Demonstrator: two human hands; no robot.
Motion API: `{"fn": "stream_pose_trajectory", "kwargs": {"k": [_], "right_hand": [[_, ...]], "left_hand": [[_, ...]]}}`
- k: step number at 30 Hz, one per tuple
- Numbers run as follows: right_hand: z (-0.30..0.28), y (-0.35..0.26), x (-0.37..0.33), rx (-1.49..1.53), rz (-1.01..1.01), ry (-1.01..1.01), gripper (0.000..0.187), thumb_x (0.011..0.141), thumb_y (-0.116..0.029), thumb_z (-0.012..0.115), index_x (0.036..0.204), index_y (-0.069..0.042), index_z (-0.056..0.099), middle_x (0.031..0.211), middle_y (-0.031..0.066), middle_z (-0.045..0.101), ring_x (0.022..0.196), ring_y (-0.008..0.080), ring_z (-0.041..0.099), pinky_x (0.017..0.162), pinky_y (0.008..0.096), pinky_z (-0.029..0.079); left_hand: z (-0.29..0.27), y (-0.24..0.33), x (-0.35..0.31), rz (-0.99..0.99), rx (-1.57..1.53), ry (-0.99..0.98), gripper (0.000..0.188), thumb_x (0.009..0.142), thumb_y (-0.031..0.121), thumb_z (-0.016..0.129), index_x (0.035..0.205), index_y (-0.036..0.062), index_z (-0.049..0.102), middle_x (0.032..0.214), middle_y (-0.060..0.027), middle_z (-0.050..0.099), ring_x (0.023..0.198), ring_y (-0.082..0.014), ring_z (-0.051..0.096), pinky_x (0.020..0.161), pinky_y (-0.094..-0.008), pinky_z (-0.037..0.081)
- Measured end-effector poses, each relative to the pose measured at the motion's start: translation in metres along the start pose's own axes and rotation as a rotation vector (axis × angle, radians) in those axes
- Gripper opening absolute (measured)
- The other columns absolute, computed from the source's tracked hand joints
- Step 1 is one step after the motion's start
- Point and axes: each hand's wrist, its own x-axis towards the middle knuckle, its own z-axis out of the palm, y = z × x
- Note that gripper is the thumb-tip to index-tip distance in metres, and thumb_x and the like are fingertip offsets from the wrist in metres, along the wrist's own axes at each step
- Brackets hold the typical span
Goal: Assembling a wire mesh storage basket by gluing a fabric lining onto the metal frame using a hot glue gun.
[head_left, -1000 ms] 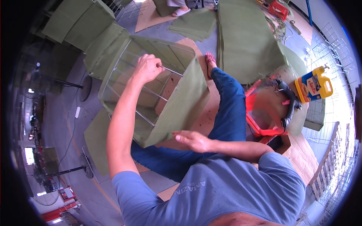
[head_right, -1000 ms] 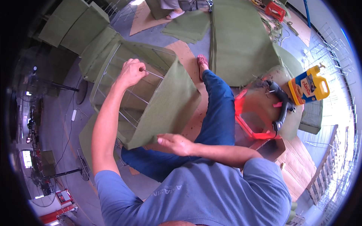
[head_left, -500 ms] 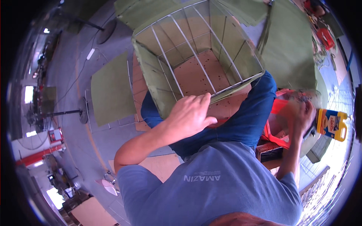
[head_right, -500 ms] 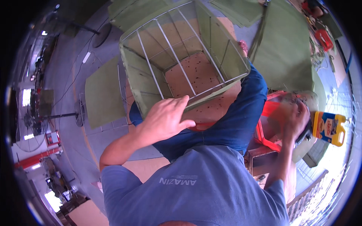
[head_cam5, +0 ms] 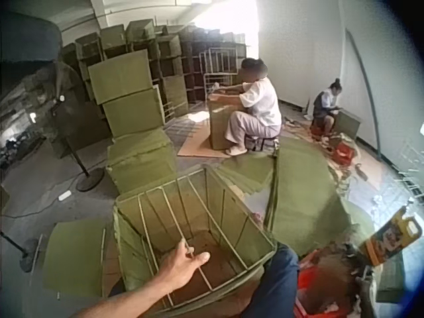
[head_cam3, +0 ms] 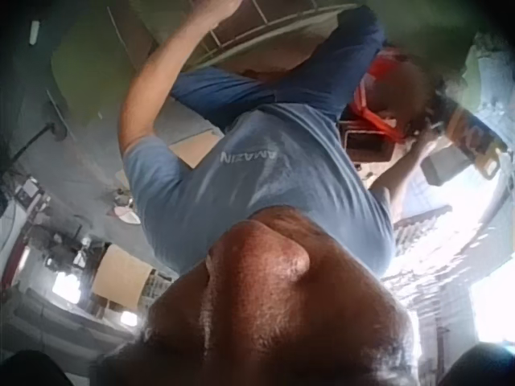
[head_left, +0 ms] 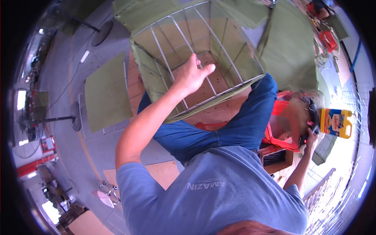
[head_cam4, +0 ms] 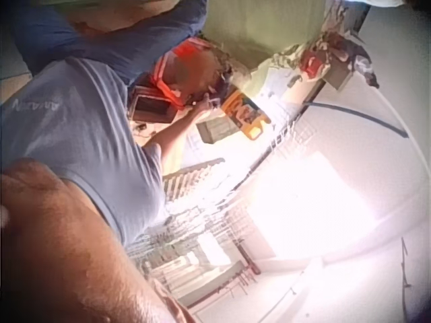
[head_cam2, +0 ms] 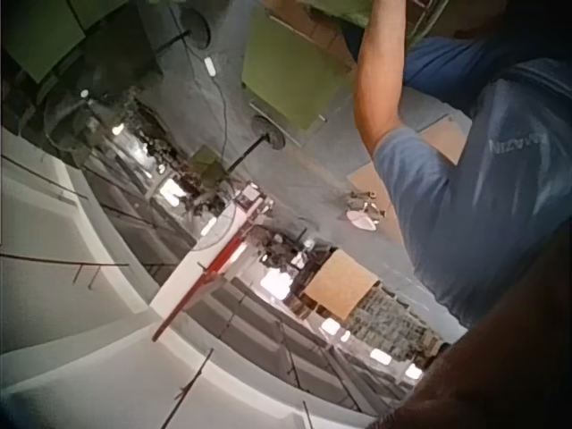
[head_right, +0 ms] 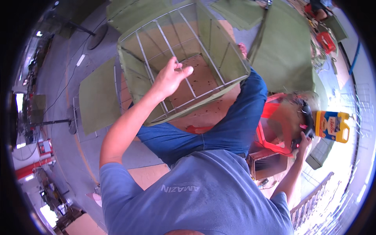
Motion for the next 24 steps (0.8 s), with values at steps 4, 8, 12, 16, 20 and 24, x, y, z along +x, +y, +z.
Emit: {"fn": "stream_pose_trajectory", "kwargs": {"k": [4, 8, 12, 16, 20, 24], "right_hand": [[0.003, 0.012, 0.014, 0.467, 0.077, -0.032, 0.024, 0.082, -0.019, 0.072, 0.097, 0.000, 0.069, 0.076, 0.0058, 0.060, 0.068, 0.0154, 0.059, 0.068, 0.0332, 0.050], [-0.009, -0.074, -0.061, 1.040, -0.180, -0.134, 0.033, 0.086, -0.001, 0.067, 0.118, -0.001, 0.060, 0.091, 0.0054, 0.060, 0.072, 0.0150, 0.058, 0.068, 0.0292, 0.048], [-0.028, -0.131, -0.070, 1.302, -0.168, -0.720, 0.039, 0.091, -0.013, 0.060, 0.125, 0.007, 0.058, 0.089, 0.0065, 0.054, 0.076, 0.0162, 0.054, 0.074, 0.0299, 0.046], [-0.003, -0.193, -0.132, 0.949, -0.397, -0.786, 0.065, 0.079, -0.023, 0.070, 0.131, 0.012, 0.054, 0.079, 0.0073, 0.054, 0.067, 0.0178, 0.056, 0.064, 0.0338, 0.049], [0.031, -0.264, -0.213, 0.829, -0.301, -1.359, 0.095, 0.072, -0.013, 0.080, 0.153, 0.011, 0.037, 0.137, 0.0311, 0.061, 0.110, 0.0392, 0.073, 0.091, 0.0405, 0.061], [0.077, -0.281, -0.259, 0.510, -0.229, -1.762, 0.090, 0.067, 0.003, 0.071, 0.152, 0.004, 0.043, 0.149, 0.0257, 0.054, 0.137, 0.0392, 0.056, 0.118, 0.0501, 0.042]], "left_hand": [[0.024, -0.004, 0.030, -0.580, -0.917, -0.181, 0.025, 0.106, 0.022, 0.058, 0.114, 0.0018, 0.046, 0.098, -0.0141, 0.065, 0.075, -0.0245, 0.070, 0.068, -0.0413, 0.062], [0.031, -0.004, 0.001, -0.579, -0.757, -0.189, 0.029, 0.108, 0.020, 0.055, 0.127, -0.0001, 0.047, 0.096, -0.0151, 0.065, 0.073, -0.0258, 0.071, 0.067, -0.0430, 0.063], [0.014, -0.010, -0.001, -0.587, -0.757, -0.404, 0.045, 0.108, 0.022, 0.055, 0.145, 0.0002, 0.045, 0.101, -0.0181, 0.070, 0.091, -0.0285, 0.073, 0.080, -0.0433, 0.061], [-0.030, 0.026, -0.047, -0.017, 0.015, -0.384, 0.038, 0.105, 0.023, 0.060, 0.131, -0.0037, 0.060, 0.116, -0.0199, 0.073, 0.100, -0.0339, 0.072, 0.090, -0.0426, 0.056], [-0.053, 0.056, -0.136, 0.206, -0.211, -0.216, 0.033, 0.105, 0.016, 0.063, 0.132, -0.0027, 0.062, 0.114, -0.0175, 0.071, 0.095, -0.0274, 0.073, 0.085, -0.0377, 0.057], [-0.027, 0.035, -0.187, 0.096, -0.408, 0.034, 0.027, 0.107, 0.012, 0.060, 0.128, -0.0045, 0.064, 0.109, -0.0161, 0.071, 0.089, -0.0197, 0.072, 0.077, -0.0331, 0.058]]}}
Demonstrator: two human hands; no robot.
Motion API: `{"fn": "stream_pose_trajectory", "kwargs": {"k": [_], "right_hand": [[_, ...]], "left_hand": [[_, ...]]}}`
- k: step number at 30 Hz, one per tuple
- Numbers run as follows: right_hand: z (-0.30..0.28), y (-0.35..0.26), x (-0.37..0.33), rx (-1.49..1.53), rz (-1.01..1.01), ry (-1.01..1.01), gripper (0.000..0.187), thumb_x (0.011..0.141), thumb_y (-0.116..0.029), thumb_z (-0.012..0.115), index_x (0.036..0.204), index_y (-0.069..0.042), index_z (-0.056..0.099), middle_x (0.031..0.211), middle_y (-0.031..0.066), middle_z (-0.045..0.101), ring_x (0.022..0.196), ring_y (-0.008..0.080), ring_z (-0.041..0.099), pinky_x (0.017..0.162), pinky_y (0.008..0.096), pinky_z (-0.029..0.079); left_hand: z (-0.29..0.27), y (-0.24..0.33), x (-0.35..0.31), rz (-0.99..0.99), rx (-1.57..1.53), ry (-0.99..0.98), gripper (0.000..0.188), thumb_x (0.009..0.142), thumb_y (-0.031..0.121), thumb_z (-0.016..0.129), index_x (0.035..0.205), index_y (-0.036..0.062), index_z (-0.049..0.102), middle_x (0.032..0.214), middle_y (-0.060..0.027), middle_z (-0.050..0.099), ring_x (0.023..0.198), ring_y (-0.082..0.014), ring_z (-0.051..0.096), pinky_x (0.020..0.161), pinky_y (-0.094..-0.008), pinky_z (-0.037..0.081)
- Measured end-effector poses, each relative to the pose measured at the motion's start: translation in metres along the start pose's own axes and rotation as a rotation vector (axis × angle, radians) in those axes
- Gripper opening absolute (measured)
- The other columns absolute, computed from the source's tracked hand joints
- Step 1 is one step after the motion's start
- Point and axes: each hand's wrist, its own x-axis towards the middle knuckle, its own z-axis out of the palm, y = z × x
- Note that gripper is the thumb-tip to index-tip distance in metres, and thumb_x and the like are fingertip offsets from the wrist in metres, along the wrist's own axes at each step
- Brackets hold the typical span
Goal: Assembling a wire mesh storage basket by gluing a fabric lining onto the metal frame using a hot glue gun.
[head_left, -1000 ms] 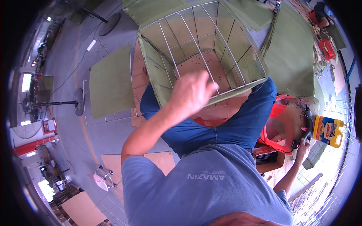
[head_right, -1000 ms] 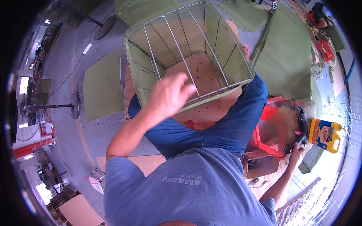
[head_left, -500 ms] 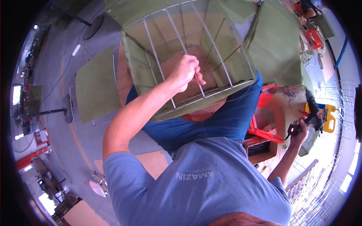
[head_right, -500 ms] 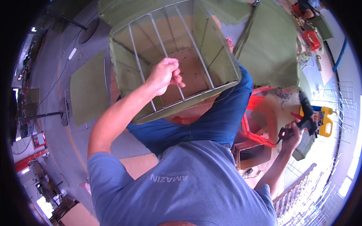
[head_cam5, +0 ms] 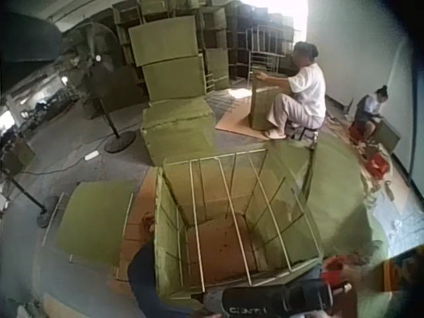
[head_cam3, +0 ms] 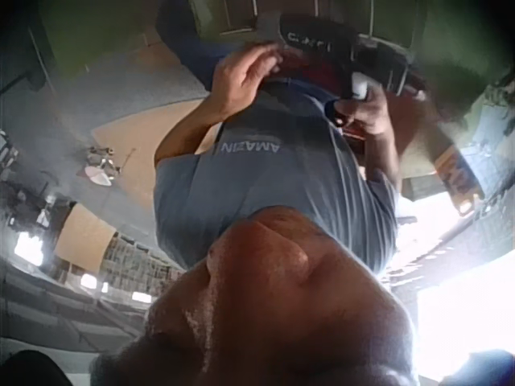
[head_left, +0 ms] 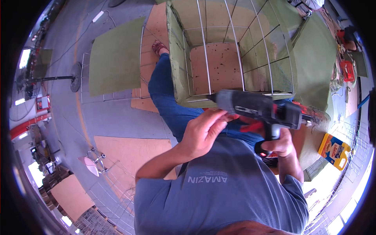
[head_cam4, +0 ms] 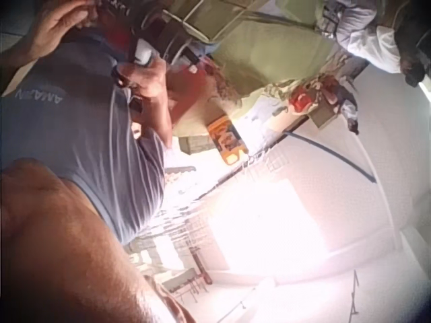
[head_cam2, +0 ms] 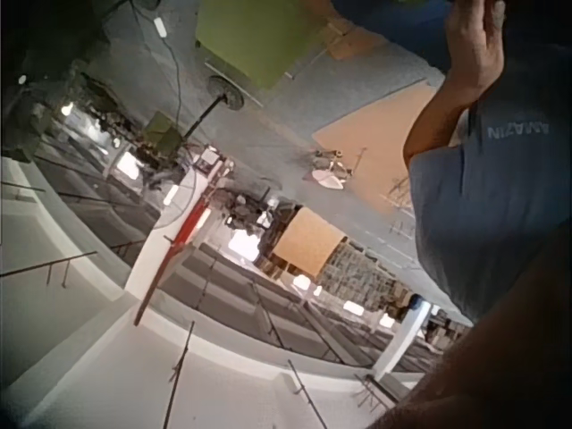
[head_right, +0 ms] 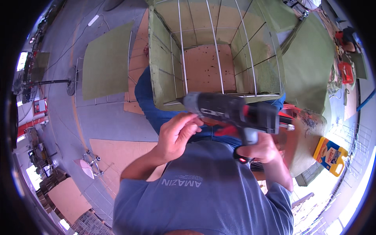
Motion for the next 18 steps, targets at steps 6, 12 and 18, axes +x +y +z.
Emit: {"fn": "stream_pose_trajectory", "kwargs": {"k": [6, 12, 18], "right_hand": [[0.048, -0.026, 0.052, 0.215, 0.142, -0.107, 0.085, 0.066, -0.001, 0.071, 0.147, 0.008, 0.047, 0.151, 0.0259, 0.051, 0.129, 0.0330, 0.060, 0.118, 0.0475, 0.042], [0.051, -0.030, 0.065, 0.185, 0.222, -0.127, 0.076, 0.069, -0.005, 0.069, 0.142, 0.008, 0.051, 0.133, 0.0174, 0.061, 0.120, 0.0281, 0.063, 0.111, 0.0427, 0.046], [0.065, -0.040, 0.073, -0.010, 0.216, -0.167, 0.066, 0.074, -0.005, 0.068, 0.138, 0.005, 0.055, 0.114, 0.0104, 0.066, 0.113, 0.0224, 0.062, 0.103, 0.0375, 0.046]], "left_hand": [[-0.008, -0.017, -0.025, -0.288, -0.025, 0.189, 0.025, 0.109, 0.016, 0.057, 0.113, -0.0060, 0.068, 0.101, -0.0124, 0.071, 0.080, -0.0160, 0.070, 0.070, -0.0283, 0.056], [-0.016, -0.021, -0.036, -0.388, -0.081, 0.172, 0.027, 0.110, 0.018, 0.055, 0.109, -0.0055, 0.068, 0.097, -0.0107, 0.071, 0.079, -0.0154, 0.069, 0.068, -0.0275, 0.054], [-0.022, -0.027, -0.044, -0.412, -0.087, 0.223, 0.029, 0.111, 0.019, 0.053, 0.102, -0.0047, 0.067, 0.096, -0.0108, 0.071, 0.079, -0.0162, 0.070, 0.070, -0.0285, 0.055]]}}
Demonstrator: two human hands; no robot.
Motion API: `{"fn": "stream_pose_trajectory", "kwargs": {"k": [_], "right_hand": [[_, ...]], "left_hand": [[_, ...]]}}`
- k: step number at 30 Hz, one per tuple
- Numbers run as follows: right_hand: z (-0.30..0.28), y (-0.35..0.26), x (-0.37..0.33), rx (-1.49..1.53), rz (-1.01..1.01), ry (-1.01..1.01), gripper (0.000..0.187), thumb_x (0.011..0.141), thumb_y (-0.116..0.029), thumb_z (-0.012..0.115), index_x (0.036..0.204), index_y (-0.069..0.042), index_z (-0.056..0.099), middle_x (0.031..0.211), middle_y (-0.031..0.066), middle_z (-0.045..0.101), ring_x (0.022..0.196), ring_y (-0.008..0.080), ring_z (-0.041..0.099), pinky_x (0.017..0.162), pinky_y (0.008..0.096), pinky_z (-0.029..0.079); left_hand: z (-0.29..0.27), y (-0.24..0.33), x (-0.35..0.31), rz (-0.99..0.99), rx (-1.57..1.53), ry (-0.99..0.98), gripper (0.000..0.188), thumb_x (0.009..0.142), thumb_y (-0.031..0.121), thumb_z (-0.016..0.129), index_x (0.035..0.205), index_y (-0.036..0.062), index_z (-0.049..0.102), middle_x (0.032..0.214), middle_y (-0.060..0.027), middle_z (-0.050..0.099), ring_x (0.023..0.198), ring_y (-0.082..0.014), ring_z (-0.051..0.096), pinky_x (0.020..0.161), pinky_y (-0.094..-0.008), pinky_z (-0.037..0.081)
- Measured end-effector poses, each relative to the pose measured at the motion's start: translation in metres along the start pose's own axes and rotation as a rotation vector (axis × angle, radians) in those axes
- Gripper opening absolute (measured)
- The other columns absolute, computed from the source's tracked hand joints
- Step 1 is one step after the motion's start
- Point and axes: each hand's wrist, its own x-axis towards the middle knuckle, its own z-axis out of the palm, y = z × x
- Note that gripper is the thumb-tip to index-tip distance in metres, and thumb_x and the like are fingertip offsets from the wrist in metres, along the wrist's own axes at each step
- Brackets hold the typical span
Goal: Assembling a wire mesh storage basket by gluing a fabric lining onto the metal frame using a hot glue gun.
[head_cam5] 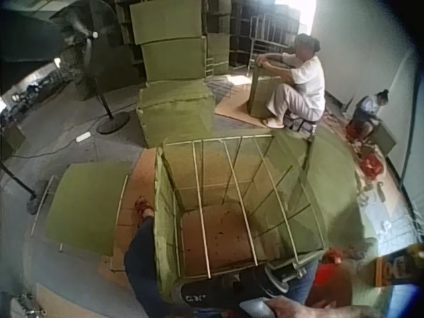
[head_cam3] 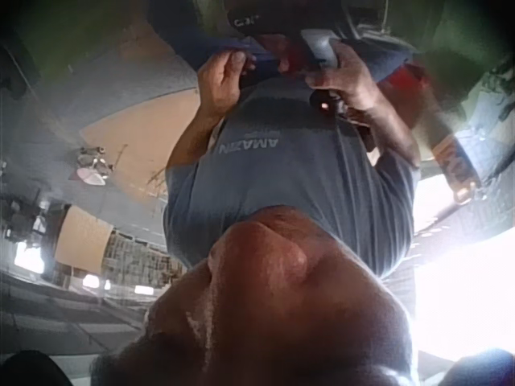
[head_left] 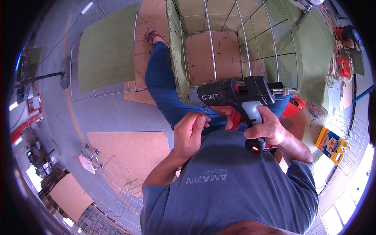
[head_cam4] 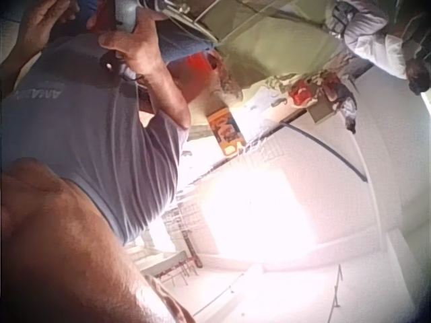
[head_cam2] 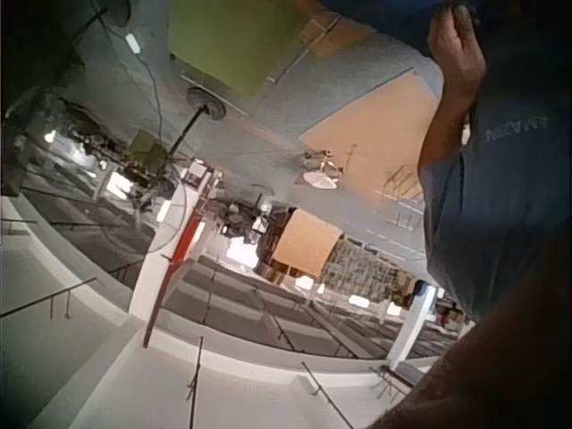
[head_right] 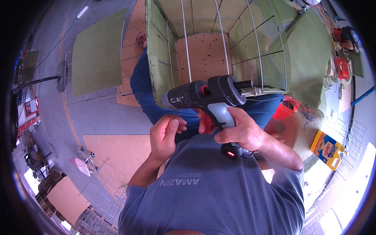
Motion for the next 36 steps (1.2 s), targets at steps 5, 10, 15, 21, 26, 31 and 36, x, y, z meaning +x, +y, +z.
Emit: {"fn": "stream_pose_trajectory", "kwargs": {"k": [5, 10, 15, 21, 26, 31, 36], "right_hand": [[0.003, -0.010, -0.005, -0.090, 0.048, 0.023, 0.061, 0.077, -0.004, 0.068, 0.137, 0.005, 0.057, 0.108, 0.0088, 0.066, 0.107, 0.0183, 0.060, 0.100, 0.0341, 0.045], [0.004, -0.010, -0.018, -0.176, 0.081, 0.158, 0.066, 0.069, -0.008, 0.070, 0.132, 0.007, 0.059, 0.101, 0.0146, 0.071, 0.099, 0.0225, 0.065, 0.098, 0.0357, 0.048], [0.000, -0.011, -0.037, -0.170, 0.099, 0.254, 0.063, 0.069, -0.008, 0.070, 0.130, 0.007, 0.059, 0.096, 0.0127, 0.070, 0.096, 0.0209, 0.065, 0.095, 0.0345, 0.049], [-0.008, -0.010, -0.056, -0.160, 0.083, 0.343, 0.059, 0.070, -0.007, 0.072, 0.126, 0.005, 0.060, 0.090, 0.0096, 0.068, 0.087, 0.0179, 0.064, 0.086, 0.0325, 0.051], [-0.007, -0.014, -0.072, -0.172, 0.115, 0.484, 0.055, 0.070, -0.008, 0.075, 0.122, 0.003, 0.063, 0.088, 0.0079, 0.067, 0.083, 0.0156, 0.064, 0.082, 0.0306, 0.052], [-0.013, -0.008, -0.089, -0.306, 0.154, 0.594, 0.053, 0.072, -0.009, 0.076, 0.121, 0.004, 0.063, 0.095, 0.0071, 0.067, 0.090, 0.0167, 0.066, 0.089, 0.0320, 0.054], [-0.028, 0.001, -0.101, -0.218, 0.085, 0.522, 0.056, 0.075, 0.000, 0.071, 0.130, 0.003, 0.062, 0.110, 0.0087, 0.068, 0.106, 0.0178, 0.065, 0.100, 0.0339, 0.049]], "left_hand": [[0.003, -0.004, 0.001, 0.035, -0.002, -0.026, 0.029, 0.111, 0.019, 0.053, 0.101, -0.0046, 0.067, 0.096, -0.0110, 0.070, 0.080, -0.0165, 0.070, 0.071, -0.0288, 0.055], [0.011, -0.004, 0.005, 0.067, 0.010, -0.081, 0.028, 0.111, 0.018, 0.054, 0.101, -0.0047, 0.067, 0.096, -0.0112, 0.070, 0.079, -0.0166, 0.069, 0.071, -0.0289, 0.055], [0.026, -0.005, 0.014, 0.099, -0.005, -0.152, 0.029, 0.111, 0.019, 0.053, 0.102, -0.0051, 0.066, 0.097, -0.0109, 0.069, 0.080, -0.0162, 0.068, 0.071, -0.0289, 0.054], [0.047, -0.002, 0.023, 0.140, -0.044, -0.218, 0.027, 0.111, 0.017, 0.054, 0.103, -0.0054, 0.066, 0.096, -0.0100, 0.068, 0.080, -0.0155, 0.067, 0.071, -0.0287, 0.054], [0.062, -0.008, 0.030, 0.209, -0.012, -0.278, 0.028, 0.110, 0.020, 0.055, 0.103, -0.0050, 0.066, 0.094, -0.0094, 0.068, 0.078, -0.0159, 0.067, 0.070, -0.0286, 0.054], [0.080, -0.008, 0.037, 0.260, -0.012, -0.312, 0.022, 0.107, 0.017, 0.059, 0.101, -0.0033, 0.065, 0.088, -0.0109, 0.068, 0.074, -0.0212, 0.066, 0.068, -0.0327, 0.054], [0.090, -0.006, 0.042, 0.253, -0.040, -0.334, 0.016, 0.104, 0.012, 0.064, 0.098, -0.0024, 0.064, 0.085, -0.0129, 0.067, 0.074, -0.0279, 0.066, 0.070, -0.0377, 0.053]]}}
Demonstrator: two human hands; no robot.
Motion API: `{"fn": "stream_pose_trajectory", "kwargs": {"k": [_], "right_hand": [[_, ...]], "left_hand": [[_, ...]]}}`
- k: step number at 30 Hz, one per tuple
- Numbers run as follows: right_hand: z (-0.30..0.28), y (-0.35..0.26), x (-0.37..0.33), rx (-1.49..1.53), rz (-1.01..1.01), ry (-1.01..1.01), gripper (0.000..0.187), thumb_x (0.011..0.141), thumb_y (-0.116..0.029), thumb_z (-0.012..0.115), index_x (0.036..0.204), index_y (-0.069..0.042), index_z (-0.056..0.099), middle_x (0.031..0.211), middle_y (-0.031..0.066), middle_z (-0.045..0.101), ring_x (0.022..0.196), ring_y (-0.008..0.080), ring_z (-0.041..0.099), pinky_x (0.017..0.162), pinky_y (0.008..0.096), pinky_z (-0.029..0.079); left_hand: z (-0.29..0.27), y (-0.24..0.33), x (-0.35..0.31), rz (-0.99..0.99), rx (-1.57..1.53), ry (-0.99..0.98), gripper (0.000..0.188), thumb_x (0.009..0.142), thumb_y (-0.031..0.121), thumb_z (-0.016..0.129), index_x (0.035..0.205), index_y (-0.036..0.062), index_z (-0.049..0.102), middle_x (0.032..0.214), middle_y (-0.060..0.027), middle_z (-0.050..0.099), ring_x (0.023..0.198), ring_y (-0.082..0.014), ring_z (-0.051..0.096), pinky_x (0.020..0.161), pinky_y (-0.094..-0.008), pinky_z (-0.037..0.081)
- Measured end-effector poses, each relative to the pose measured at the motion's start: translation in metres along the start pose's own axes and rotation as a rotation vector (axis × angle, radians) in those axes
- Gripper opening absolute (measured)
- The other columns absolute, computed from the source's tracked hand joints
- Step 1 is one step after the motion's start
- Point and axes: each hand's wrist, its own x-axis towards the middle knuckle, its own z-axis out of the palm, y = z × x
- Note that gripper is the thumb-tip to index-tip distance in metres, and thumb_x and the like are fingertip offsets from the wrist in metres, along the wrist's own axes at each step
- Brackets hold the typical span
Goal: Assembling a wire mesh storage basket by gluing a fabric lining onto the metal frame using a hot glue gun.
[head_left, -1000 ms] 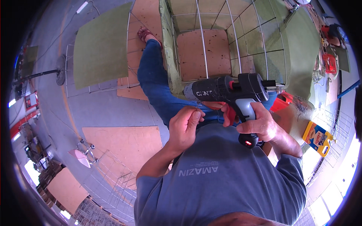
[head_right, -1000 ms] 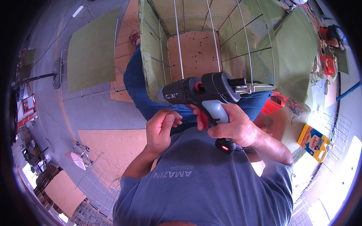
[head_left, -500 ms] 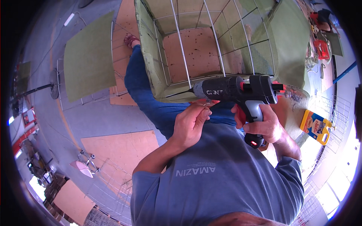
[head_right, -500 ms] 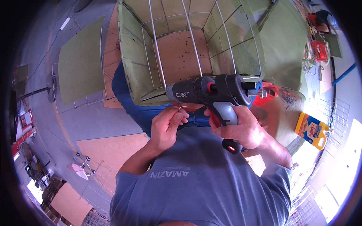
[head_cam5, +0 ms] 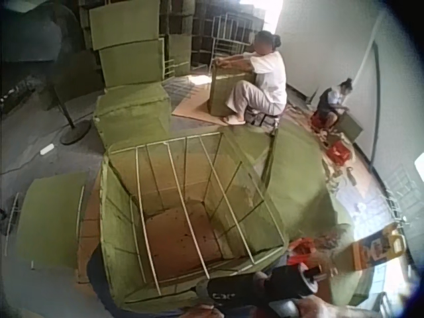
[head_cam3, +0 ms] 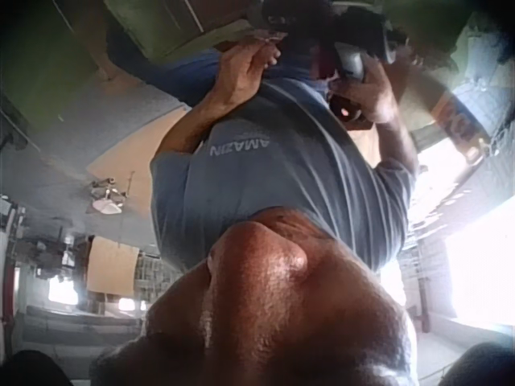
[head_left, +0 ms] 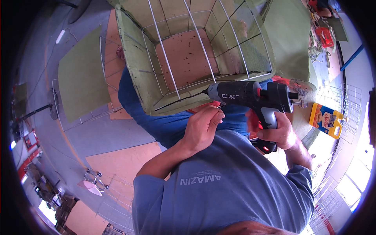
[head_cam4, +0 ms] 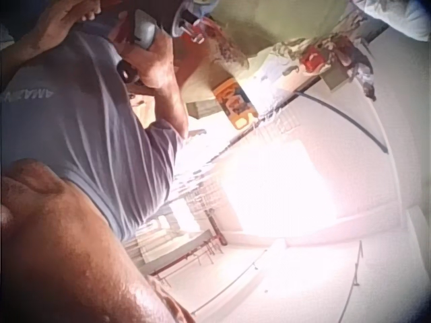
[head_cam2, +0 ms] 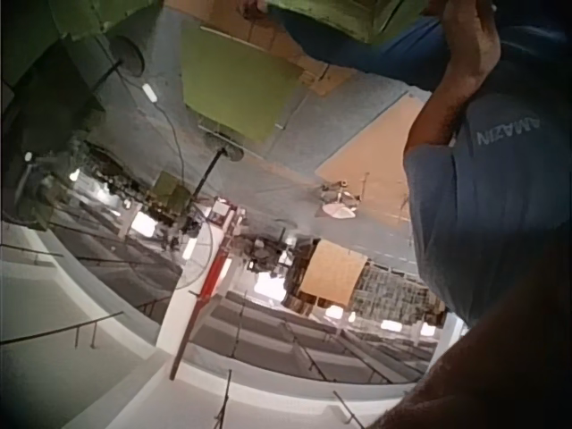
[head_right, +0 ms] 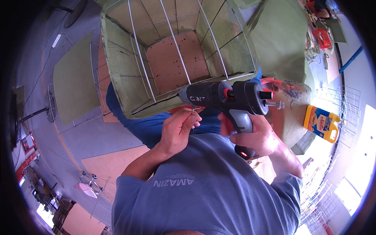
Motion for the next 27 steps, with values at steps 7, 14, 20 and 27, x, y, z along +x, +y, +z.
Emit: {"fn": "stream_pose_trajectory", "kwargs": {"k": [7, 14, 20, 27], "right_hand": [[0.001, -0.010, -0.003, 0.097, 0.035, -0.097, 0.074, 0.073, 0.007, 0.068, 0.144, 0.000, 0.052, 0.123, 0.0101, 0.064, 0.123, 0.0206, 0.058, 0.110, 0.0368, 0.042], [-0.011, 0.004, -0.012, 0.050, -0.013, -0.024, 0.060, 0.076, 0.006, 0.069, 0.135, 0.000, 0.059, 0.109, 0.0074, 0.065, 0.108, 0.0167, 0.060, 0.097, 0.0336, 0.049], [-0.024, 0.013, -0.028, 0.109, 0.003, 0.111, 0.054, 0.079, 0.004, 0.071, 0.133, 0.002, 0.061, 0.105, 0.0057, 0.066, 0.101, 0.0152, 0.063, 0.095, 0.0323, 0.050], [-0.039, 0.016, -0.043, 0.056, 0.016, 0.202, 0.049, 0.083, 0.001, 0.071, 0.131, 0.002, 0.064, 0.106, 0.0059, 0.067, 0.102, 0.0155, 0.065, 0.098, 0.0330, 0.052]], "left_hand": [[0.000, -0.007, 0.000, 0.029, 0.080, -0.047, 0.025, 0.109, 0.018, 0.057, 0.101, -0.0033, 0.067, 0.086, -0.0092, 0.067, 0.074, -0.0159, 0.067, 0.067, -0.0287, 0.054], [0.016, -0.008, 0.013, 0.062, 0.020, -0.086, 0.024, 0.109, 0.016, 0.058, 0.099, -0.0037, 0.067, 0.087, -0.0093, 0.066, 0.073, -0.0163, 0.067, 0.067, -0.0288, 0.054], [0.039, -0.008, 0.033, 0.112, 0.005, -0.129, 0.022, 0.108, 0.014, 0.057, 0.096, -0.0028, 0.066, 0.086, -0.0104, 0.066, 0.072, -0.0171, 0.066, 0.067, -0.0304, 0.054], [0.062, -0.007, 0.053, 0.071, -0.073, -0.228, 0.023, 0.107, 0.016, 0.056, 0.098, -0.0036, 0.062, 0.087, -0.0182, 0.064, 0.077, -0.0350, 0.065, 0.070, -0.0428, 0.052]]}}
